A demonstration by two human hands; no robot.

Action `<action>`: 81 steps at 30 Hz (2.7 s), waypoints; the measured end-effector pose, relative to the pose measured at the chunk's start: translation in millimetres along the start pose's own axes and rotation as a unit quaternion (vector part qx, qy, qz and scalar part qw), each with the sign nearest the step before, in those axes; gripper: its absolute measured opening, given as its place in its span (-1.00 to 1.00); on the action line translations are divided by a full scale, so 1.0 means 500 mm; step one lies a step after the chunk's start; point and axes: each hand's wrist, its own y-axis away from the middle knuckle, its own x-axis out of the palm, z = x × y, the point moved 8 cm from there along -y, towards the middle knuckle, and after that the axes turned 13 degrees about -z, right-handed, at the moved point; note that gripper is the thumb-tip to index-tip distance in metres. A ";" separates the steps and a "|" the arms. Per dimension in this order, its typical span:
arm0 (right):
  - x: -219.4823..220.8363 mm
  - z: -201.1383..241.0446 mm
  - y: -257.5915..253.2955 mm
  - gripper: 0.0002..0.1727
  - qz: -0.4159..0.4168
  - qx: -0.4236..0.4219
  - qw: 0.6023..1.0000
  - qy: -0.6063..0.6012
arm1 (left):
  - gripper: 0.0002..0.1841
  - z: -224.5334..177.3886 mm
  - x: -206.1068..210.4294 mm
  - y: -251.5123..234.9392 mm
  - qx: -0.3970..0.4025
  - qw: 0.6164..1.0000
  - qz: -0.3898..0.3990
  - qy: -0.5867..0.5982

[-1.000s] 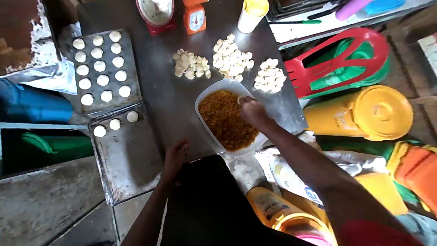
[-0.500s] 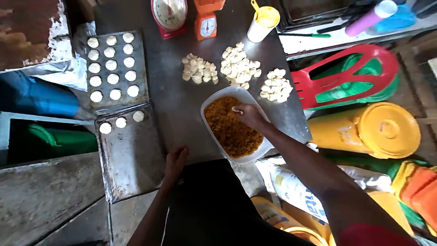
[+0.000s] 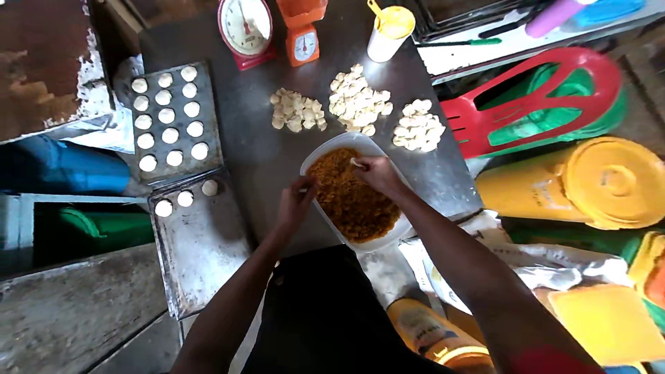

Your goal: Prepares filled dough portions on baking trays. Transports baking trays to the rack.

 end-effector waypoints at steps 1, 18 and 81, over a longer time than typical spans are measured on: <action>-0.011 0.008 0.009 -0.69 0.015 0.021 0.999 -0.048 | -0.66 -0.018 0.014 -0.015 0.007 1.000 -0.004 0.002; -0.038 0.007 0.075 -0.77 -0.090 0.038 0.980 -0.170 | -0.67 0.003 0.189 -0.055 -0.092 0.990 0.102 0.028; 0.086 0.189 0.172 -0.80 -0.070 0.102 0.949 -0.292 | -0.74 0.084 -0.016 0.048 -0.099 0.976 -0.076 0.178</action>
